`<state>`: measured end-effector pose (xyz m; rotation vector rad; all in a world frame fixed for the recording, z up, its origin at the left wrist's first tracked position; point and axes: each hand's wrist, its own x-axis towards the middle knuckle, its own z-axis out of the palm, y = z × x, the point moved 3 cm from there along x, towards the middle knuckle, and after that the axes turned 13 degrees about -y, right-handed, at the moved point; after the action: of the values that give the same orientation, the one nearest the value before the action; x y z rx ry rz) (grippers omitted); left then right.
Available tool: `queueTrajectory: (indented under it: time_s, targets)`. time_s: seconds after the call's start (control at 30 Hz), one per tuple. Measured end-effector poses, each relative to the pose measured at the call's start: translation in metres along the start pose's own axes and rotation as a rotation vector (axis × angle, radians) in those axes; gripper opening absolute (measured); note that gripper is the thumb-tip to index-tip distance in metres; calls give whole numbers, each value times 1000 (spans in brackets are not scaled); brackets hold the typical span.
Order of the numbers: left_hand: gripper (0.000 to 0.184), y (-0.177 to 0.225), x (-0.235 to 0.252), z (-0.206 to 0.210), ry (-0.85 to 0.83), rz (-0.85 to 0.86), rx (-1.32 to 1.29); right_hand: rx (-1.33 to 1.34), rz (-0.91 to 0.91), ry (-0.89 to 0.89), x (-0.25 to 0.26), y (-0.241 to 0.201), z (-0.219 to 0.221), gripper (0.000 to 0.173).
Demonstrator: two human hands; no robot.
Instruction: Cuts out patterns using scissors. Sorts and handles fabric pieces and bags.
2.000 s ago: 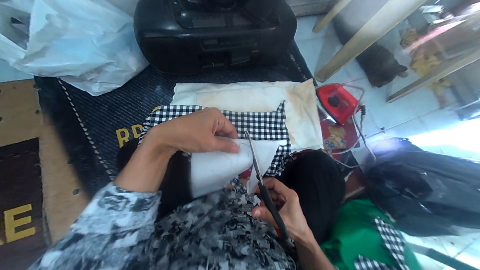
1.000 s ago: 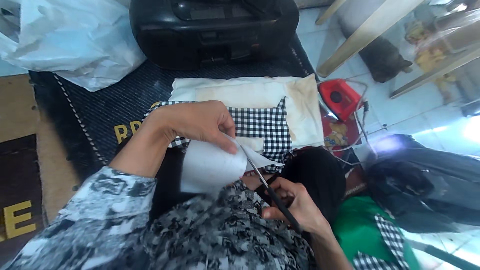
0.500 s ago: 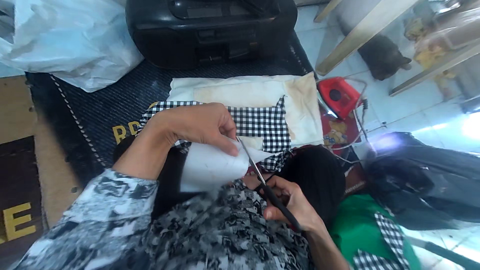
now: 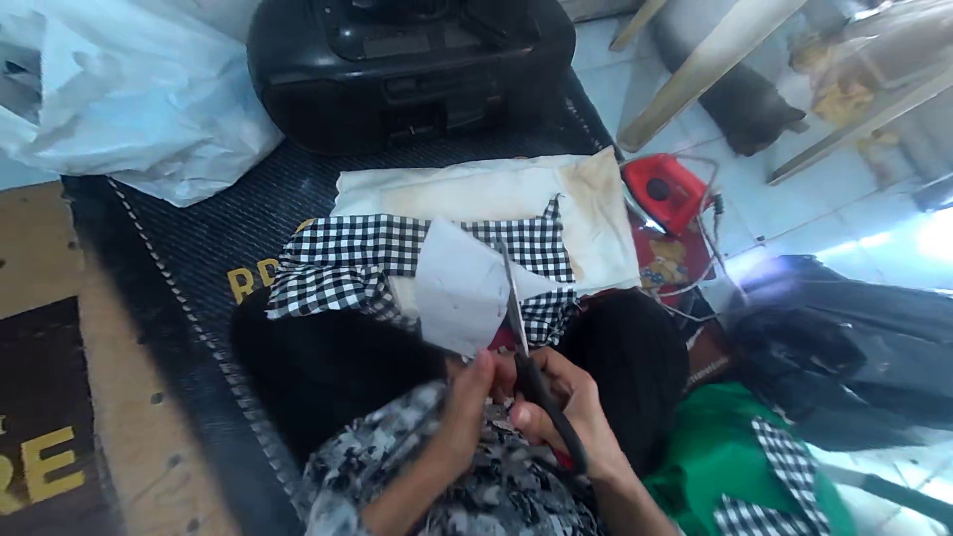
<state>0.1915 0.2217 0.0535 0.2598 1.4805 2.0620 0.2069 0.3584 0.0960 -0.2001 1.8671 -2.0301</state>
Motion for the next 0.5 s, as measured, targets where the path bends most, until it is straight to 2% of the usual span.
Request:
queueTrajectory:
  time_s: [0.07,0.13,0.2,0.33,0.4,0.47,0.5]
  targets:
    - [86,-6,12,1,8,10,-156,42,-21,-14,-4,-8,3,53]
    - [102,2,23,2,35,109,-277,94,-62,-55,-7,-13,8,51]
    - [100,17,28,3,152,275,-259,165,-107,-98,-8,-18,12,49]
    - [79,50,21,-5,431,765,174,288,-185,-161,-4,-28,12,44]
    - [56,67,13,-4,529,922,363,273,-205,-159,0,-34,10,44]
    - [23,79,3,5,532,953,440,234,-207,-137,4,-39,9,46]
    - [18,84,-1,10,462,879,388,203,-206,-121,5,-41,8,46]
